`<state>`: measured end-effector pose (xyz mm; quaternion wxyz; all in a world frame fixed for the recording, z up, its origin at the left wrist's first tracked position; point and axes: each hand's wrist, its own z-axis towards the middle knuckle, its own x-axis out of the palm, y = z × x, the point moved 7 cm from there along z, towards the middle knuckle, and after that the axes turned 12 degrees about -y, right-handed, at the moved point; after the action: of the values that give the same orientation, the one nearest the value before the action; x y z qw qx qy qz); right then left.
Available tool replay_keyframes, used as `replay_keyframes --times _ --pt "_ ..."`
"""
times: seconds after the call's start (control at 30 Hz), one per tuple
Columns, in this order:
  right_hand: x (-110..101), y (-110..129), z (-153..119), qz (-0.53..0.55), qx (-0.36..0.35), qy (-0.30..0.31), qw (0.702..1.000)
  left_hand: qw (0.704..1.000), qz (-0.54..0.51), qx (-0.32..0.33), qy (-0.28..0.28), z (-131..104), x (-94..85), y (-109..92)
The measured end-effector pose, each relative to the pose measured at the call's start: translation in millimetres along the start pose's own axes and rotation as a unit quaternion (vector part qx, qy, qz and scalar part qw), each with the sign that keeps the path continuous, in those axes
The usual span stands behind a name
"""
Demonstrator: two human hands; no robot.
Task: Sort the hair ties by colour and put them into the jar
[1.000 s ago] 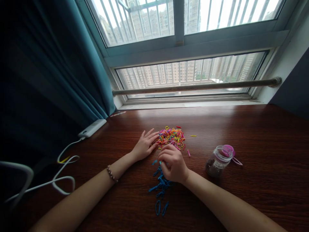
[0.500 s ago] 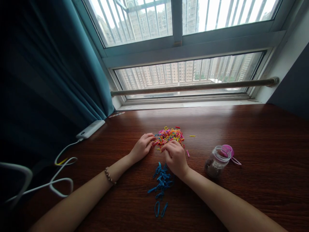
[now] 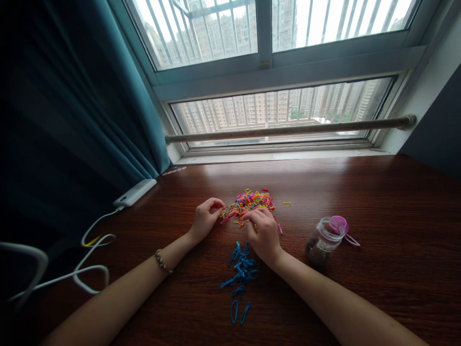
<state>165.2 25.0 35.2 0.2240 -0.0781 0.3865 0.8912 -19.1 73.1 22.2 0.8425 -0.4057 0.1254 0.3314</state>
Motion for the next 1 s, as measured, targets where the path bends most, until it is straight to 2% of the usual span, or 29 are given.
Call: replay_keyframes --times 0.13,0.2,0.3,0.43,0.53,0.63,0.8,0.93,1.0 --pt "-9.1 -23.8 4.0 -0.060 0.064 -0.073 0.993 0.999 -0.033 0.007 0.012 -3.8 0.7 -10.5" --pt "-7.5 -37.0 4.5 -0.064 0.099 -0.075 0.990 0.998 -0.049 0.014 0.034 -8.2 3.3 -18.0" --pt "1.0 -49.5 3.9 -0.050 0.124 -0.047 0.990 0.994 -0.077 0.035 0.067 -17.5 6.8 -33.2" --pt "10.6 -44.5 3.8 -0.042 0.084 -0.008 0.996 0.980 -0.116 0.090 0.134 -34.1 12.2 -60.8" --pt "22.2 -30.9 1.2 -0.054 0.014 0.070 0.996 0.959 -0.126 0.168 0.189 -47.6 16.3 -82.2" --pt "33.6 -22.9 -4.9 -0.084 -0.042 0.140 0.986 0.939 -0.121 0.239 0.215 -56.7 18.6 -94.8" --pt "44.0 -26.7 -12.1 -0.148 -0.060 0.184 0.970 0.929 -0.110 0.287 0.207 -58.8 17.3 -99.3" --pt "43.4 -27.9 -11.6 -0.146 -0.058 0.181 0.971 0.931 -0.075 0.291 0.205 -54.9 15.2 -94.6" --pt "41.2 -28.4 -9.5 -0.130 -0.056 0.170 0.975 0.938 -0.040 0.289 0.187 -48.6 13.9 -86.6"
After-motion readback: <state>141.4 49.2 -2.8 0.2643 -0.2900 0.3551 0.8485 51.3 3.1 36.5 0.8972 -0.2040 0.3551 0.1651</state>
